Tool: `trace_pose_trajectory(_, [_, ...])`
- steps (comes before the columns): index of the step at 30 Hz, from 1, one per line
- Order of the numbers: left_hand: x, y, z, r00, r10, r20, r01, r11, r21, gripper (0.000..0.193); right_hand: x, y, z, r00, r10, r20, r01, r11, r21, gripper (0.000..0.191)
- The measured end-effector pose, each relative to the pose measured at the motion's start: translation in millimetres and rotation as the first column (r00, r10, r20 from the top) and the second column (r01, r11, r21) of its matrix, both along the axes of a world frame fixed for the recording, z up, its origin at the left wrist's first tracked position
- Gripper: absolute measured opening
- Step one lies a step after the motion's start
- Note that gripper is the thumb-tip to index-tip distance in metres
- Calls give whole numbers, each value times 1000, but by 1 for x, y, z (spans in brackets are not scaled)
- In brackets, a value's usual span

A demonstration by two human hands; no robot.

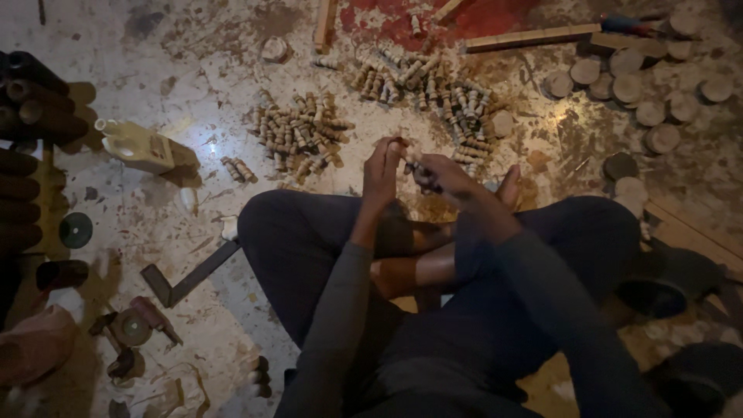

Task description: The person sits on the floor and repeatedly picks up small wooden pieces, then joins two pieces together by hand. The person places the assembled pieces into a pile on the floor.

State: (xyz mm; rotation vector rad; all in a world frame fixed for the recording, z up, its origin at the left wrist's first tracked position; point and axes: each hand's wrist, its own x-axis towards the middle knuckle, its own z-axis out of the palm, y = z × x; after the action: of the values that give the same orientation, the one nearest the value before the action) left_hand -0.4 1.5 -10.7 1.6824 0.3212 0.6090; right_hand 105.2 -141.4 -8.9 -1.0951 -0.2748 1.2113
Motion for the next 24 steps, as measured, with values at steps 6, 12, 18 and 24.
trace_pose_trajectory(6, [6, -3, -10, 999, 36, 23, -36, 999, 3, 40, -17, -8, 5, 302, 123, 945, 194, 963, -187, 32])
trace_pose_trajectory(12, [-1, -1, -12, 1000, 27, -11, -27, 999, -20, 44, -6, -6, 7, 596, 118, 794, 39, 984, -176, 42])
trace_pose_trajectory(18, [2, -1, -3, 1000, 13, 9, -14, 999, 52, 50, 2, -6, 3, 921, 59, 384, -19, 994, -108, 42])
trace_pose_trajectory(24, [0, -1, -14, 999, 16, -52, -25, 983, -179, 50, -16, -7, 17, -245, 27, 969, 241, 970, 34, 37])
